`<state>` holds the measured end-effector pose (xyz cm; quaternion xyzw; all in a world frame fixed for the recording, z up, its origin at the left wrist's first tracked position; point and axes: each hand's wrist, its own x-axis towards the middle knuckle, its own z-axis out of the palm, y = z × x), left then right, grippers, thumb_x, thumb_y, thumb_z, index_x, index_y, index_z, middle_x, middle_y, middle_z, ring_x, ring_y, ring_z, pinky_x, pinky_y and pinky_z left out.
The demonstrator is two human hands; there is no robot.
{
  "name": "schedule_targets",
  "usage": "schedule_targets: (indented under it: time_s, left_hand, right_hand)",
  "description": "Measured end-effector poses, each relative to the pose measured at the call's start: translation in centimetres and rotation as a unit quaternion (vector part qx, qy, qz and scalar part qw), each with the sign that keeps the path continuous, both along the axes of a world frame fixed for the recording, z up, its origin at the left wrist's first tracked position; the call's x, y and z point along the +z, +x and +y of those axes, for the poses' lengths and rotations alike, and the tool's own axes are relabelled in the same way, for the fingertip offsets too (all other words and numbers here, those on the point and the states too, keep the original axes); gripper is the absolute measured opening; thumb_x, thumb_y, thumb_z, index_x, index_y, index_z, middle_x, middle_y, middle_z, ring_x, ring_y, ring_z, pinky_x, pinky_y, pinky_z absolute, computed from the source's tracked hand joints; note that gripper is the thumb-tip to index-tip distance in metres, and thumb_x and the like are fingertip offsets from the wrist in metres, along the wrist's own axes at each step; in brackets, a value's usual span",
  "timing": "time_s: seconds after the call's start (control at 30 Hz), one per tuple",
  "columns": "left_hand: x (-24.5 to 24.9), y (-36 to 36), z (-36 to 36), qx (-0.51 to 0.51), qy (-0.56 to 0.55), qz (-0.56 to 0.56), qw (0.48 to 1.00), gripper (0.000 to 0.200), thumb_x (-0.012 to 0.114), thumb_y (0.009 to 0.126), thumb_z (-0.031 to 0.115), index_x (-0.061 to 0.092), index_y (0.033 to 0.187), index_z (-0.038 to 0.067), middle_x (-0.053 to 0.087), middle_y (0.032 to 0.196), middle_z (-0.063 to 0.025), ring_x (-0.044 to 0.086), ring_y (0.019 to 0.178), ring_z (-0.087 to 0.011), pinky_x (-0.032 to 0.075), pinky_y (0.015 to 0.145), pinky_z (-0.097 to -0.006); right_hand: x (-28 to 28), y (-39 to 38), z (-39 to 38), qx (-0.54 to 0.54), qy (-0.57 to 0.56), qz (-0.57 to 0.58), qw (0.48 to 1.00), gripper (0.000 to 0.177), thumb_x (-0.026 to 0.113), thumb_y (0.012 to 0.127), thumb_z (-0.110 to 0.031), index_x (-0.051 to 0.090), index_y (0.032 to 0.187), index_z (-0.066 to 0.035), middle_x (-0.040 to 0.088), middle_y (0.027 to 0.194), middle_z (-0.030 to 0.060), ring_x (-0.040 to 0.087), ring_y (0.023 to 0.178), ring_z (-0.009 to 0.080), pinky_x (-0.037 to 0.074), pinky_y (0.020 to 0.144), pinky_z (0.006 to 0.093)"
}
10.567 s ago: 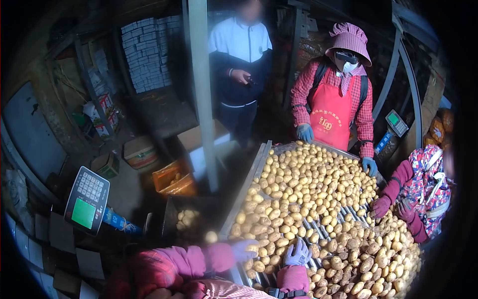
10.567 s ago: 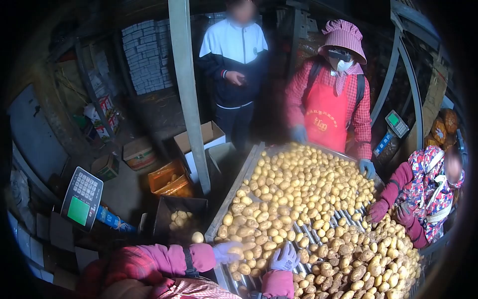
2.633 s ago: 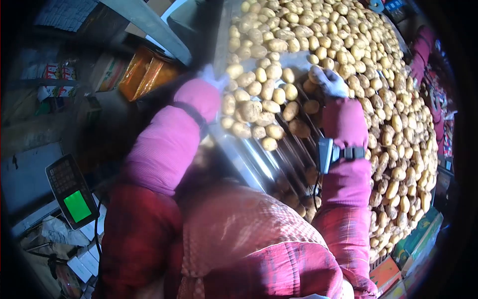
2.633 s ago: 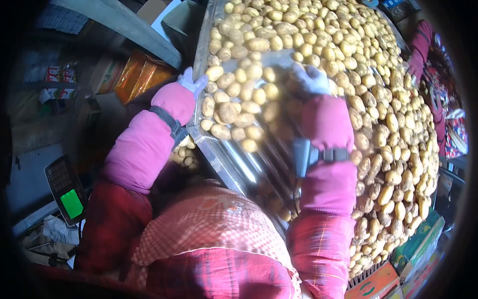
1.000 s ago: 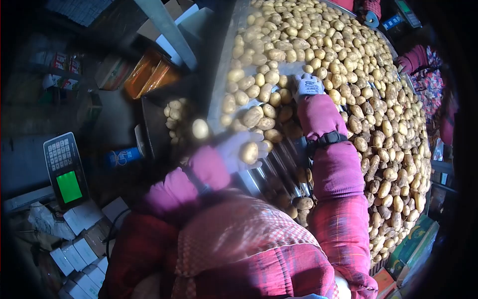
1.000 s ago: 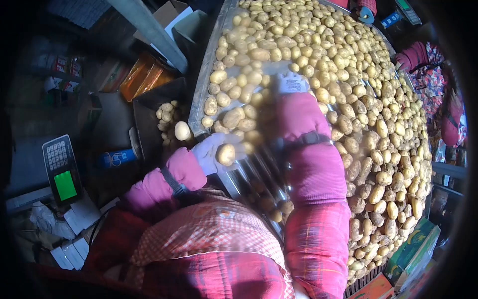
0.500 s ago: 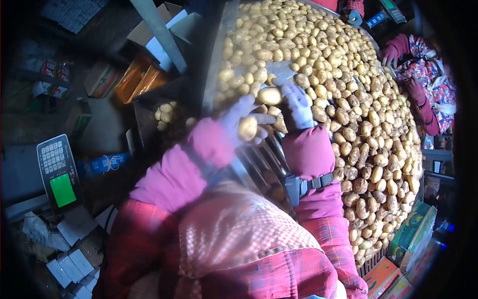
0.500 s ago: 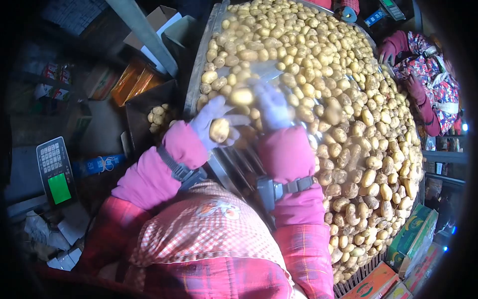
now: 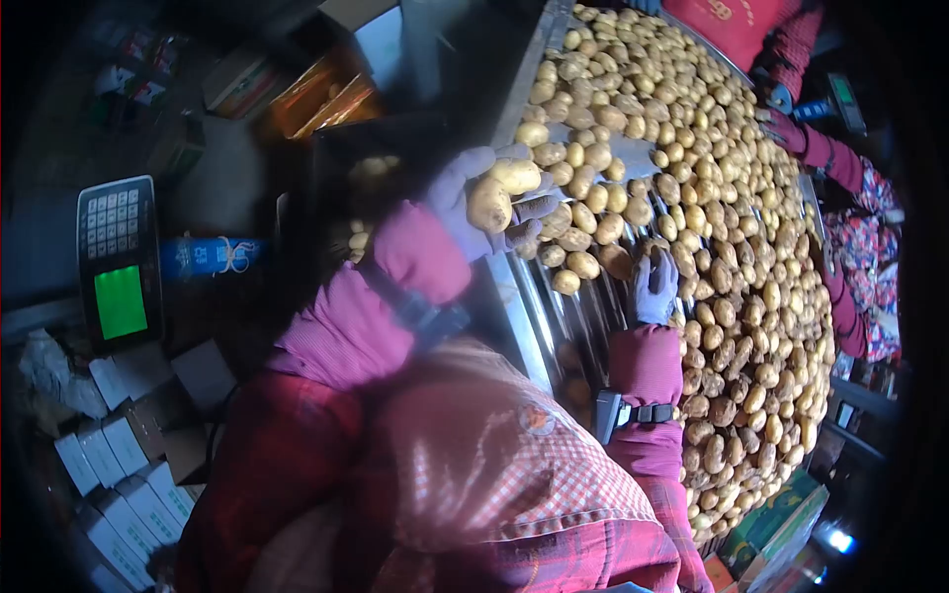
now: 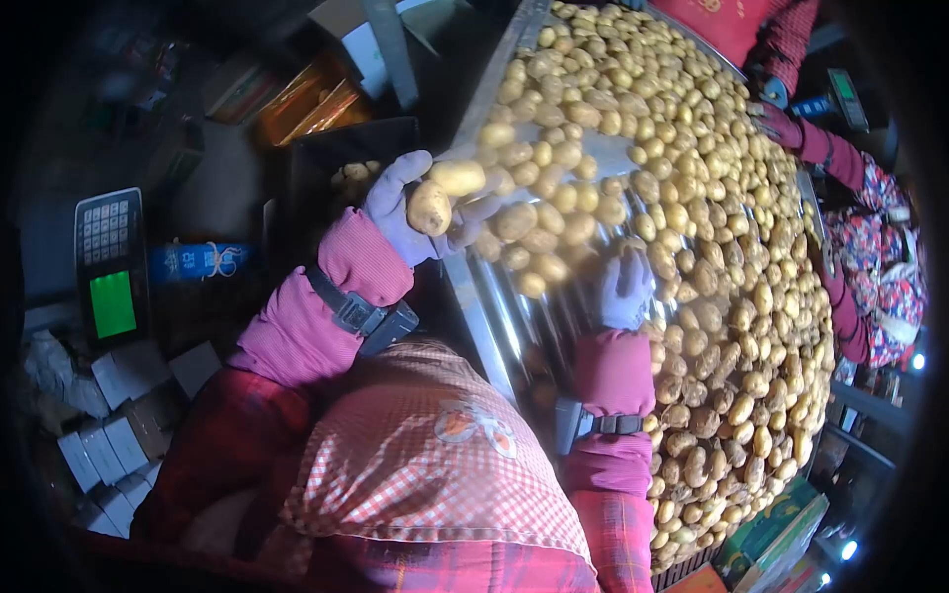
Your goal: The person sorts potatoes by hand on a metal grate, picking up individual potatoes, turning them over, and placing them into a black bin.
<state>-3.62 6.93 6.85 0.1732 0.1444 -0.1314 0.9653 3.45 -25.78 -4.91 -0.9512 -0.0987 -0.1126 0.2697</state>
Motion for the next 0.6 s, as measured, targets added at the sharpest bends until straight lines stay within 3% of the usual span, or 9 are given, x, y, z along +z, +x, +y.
schedule_targets:
  time_s: [0.07,0.17,0.2,0.27,0.37,0.43,0.47,0.53,0.6]
  left_hand:
    - [0.8,-1.0,0.7,0.045,0.052,0.011,0.998,0.049,0.054,0.085,0.036,0.051,0.126,0.008,0.057,0.119,-0.0134,0.06,0.093,-0.0293,0.048,0.067,-0.0344]
    - [0.4,-2.4,2.7,0.088,0.072,0.038,0.993,0.047,0.058,0.083,0.032,0.052,0.122,0.006,0.058,0.108,-0.0117,0.059,0.08,-0.0241,0.045,0.061,-0.0311]
    - [-0.9,-3.0,4.0,0.088,0.12,-0.025,0.989,0.047,0.06,0.082,0.033,0.053,0.119,0.006,0.056,0.1,-0.01,0.055,0.074,-0.0217,0.042,0.058,-0.0279]
    - [-2.9,-4.7,6.2,0.158,0.201,0.038,0.966,0.048,0.06,0.083,0.036,0.052,0.119,0.006,0.057,0.104,-0.0107,0.055,0.075,-0.0216,0.041,0.057,-0.027]
    - [-9.2,-8.1,10.1,0.088,0.299,0.145,0.939,0.052,0.058,0.085,0.042,0.051,0.121,0.006,0.055,0.115,-0.0133,0.055,0.079,-0.0227,0.041,0.057,-0.0261]
    - [-12.3,-10.5,11.2,-0.018,0.229,0.256,0.939,0.05,0.057,0.086,0.043,0.052,0.122,0.008,0.054,0.121,-0.0143,0.058,0.091,-0.0258,0.049,0.067,-0.0314]
    - [-11.7,-12.0,11.1,-0.061,0.315,0.209,0.924,0.048,0.056,0.087,0.042,0.052,0.122,0.009,0.054,0.122,-0.014,0.057,0.095,-0.0258,0.049,0.071,-0.032]
    - [-9.5,-15.1,10.1,-0.139,0.479,0.109,0.86,0.045,0.056,0.088,0.04,0.052,0.122,0.01,0.054,0.122,-0.0134,0.056,0.103,-0.0259,0.048,0.079,-0.0331]
    - [-6.4,-15.0,9.9,-0.173,0.658,0.032,0.732,0.04,0.054,0.089,0.034,0.053,0.122,0.011,0.053,0.125,-0.0127,0.052,0.111,-0.0259,0.047,0.088,-0.0346]
  right_hand:
    - [0.1,-0.9,1.4,-0.006,-0.066,-0.034,0.997,0.047,0.058,0.083,-0.037,0.054,0.122,-0.012,0.043,0.132,0.0215,0.045,0.117,0.04,0.037,0.097,0.0485]
    - [0.0,-1.1,2.4,-0.003,-0.089,-0.097,0.991,0.047,0.059,0.083,-0.036,0.054,0.123,-0.012,0.043,0.131,0.023,0.044,0.118,0.0409,0.038,0.097,0.0481]
    - [-0.6,-0.8,2.1,-0.021,-0.078,-0.099,0.992,0.048,0.06,0.082,-0.034,0.053,0.125,-0.012,0.045,0.13,0.0231,0.044,0.118,0.0414,0.04,0.094,0.0489]
    - [-1.4,-0.2,1.5,0.015,-0.088,-0.178,0.98,0.048,0.059,0.084,-0.032,0.051,0.125,-0.008,0.046,0.126,0.027,0.048,0.112,0.0445,0.044,0.088,0.0493]
    - [-2.6,0.5,1.4,-0.046,-0.061,-0.145,0.987,0.052,0.063,0.083,-0.034,0.051,0.127,-0.009,0.044,0.128,0.0291,0.047,0.114,0.0441,0.041,0.093,0.0491]
    - [-2.7,1.0,1.4,-0.048,-0.114,-0.145,0.982,0.054,0.057,0.085,-0.037,0.049,0.129,-0.006,0.044,0.127,0.0296,0.049,0.111,0.0457,0.043,0.089,0.0491]
    - [-2.4,1.3,1.8,-0.055,-0.129,-0.16,0.977,0.054,0.057,0.085,-0.038,0.049,0.128,-0.006,0.044,0.127,0.0294,0.048,0.111,0.0455,0.043,0.09,0.049]
    - [-0.3,1.3,3.5,-0.069,-0.142,-0.122,0.98,0.053,0.056,0.086,-0.038,0.048,0.131,-0.011,0.042,0.132,0.0273,0.047,0.116,0.0432,0.042,0.093,0.0472]
    - [-1.3,2.5,3.6,-0.035,-0.101,-0.143,0.984,0.053,0.056,0.086,-0.037,0.05,0.126,-0.003,0.047,0.126,0.0282,0.05,0.111,0.0444,0.044,0.089,0.0483]
